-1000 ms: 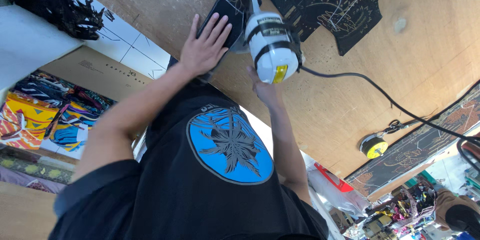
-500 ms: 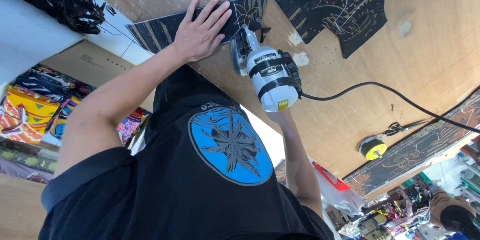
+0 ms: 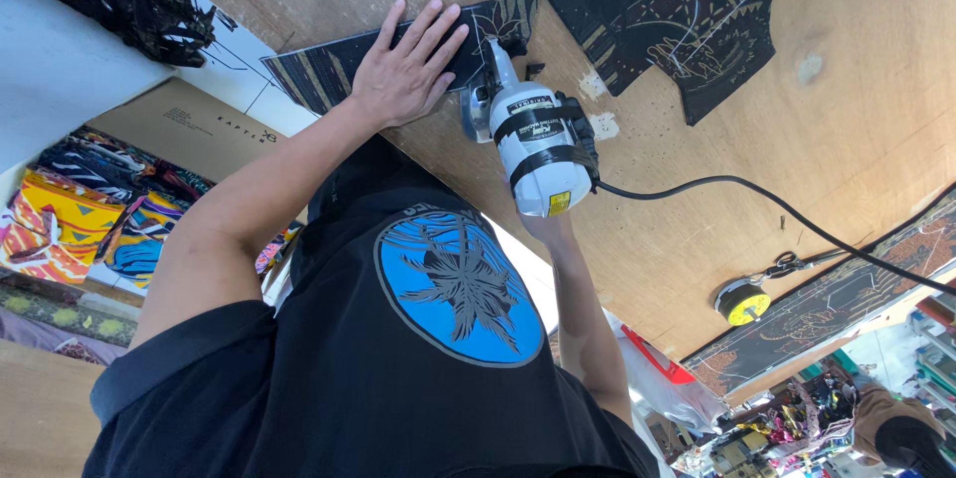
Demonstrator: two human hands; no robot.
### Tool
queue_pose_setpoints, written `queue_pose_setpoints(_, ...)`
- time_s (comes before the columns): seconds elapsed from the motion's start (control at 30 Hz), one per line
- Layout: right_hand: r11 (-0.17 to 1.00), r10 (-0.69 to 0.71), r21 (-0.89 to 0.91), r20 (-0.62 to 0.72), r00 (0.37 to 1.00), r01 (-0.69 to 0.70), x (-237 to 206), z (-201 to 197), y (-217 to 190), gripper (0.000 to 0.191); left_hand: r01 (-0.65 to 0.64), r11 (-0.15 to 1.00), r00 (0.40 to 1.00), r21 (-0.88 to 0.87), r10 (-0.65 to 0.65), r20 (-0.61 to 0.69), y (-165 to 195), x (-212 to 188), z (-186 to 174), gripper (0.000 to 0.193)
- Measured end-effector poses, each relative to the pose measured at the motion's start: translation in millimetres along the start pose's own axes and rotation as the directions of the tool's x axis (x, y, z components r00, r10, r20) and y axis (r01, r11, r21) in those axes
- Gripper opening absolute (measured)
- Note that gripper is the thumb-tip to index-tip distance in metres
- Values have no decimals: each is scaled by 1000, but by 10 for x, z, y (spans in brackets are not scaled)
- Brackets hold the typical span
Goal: The person aligns a patterned black fabric on a wooden table, then uses a handheld electric cutting tool to cut along marked lines. The person repositions the fabric and continues cutting, producing several shaped pieces that are stacked on the table.
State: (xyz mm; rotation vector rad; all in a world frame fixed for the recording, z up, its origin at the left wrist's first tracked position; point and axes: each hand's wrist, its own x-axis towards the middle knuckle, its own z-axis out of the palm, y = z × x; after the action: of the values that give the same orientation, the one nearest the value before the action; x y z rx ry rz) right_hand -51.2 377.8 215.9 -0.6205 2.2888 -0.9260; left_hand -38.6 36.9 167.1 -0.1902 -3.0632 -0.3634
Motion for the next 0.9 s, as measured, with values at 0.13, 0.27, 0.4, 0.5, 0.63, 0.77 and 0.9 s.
queue_pose_setpoints(0.13,1000,12,-19,-11,1000,-12,162,-2,-145,31,-5,999,1000,34,6,-15,-31,1,7,65)
queue_pose_setpoints(0.27,986,162,33,52,985,-164,354,-31,-337,29,-4,999,1000,35,5,-27,-58,3,-3,66)
queue_pose_setpoints(0.4,983,174,50,58,983,-177,552,-54,-465,33,4,1000,1000,-18,-4,-3,-84,12,-18,66)
queue_pose_setpoints(0.5,987,114,104,58,992,-120,719,-64,-532,37,6,999,1000,-39,-6,6,-103,13,-19,66)
queue_pose_setpoints(0.63,984,155,-94,65,986,-148,952,-47,-596,36,-4,1000,999,-15,4,-38,-86,-10,-12,63)
queue_pose_setpoints(0.77,970,239,19,93,967,-242,979,4,-506,40,34,999,998,-26,-35,-59,-182,30,-20,63)
queue_pose_setpoints(0.9,996,3,84,37,999,-6,475,-25,-157,35,149,982,984,-114,-158,-79,-541,167,-60,61)
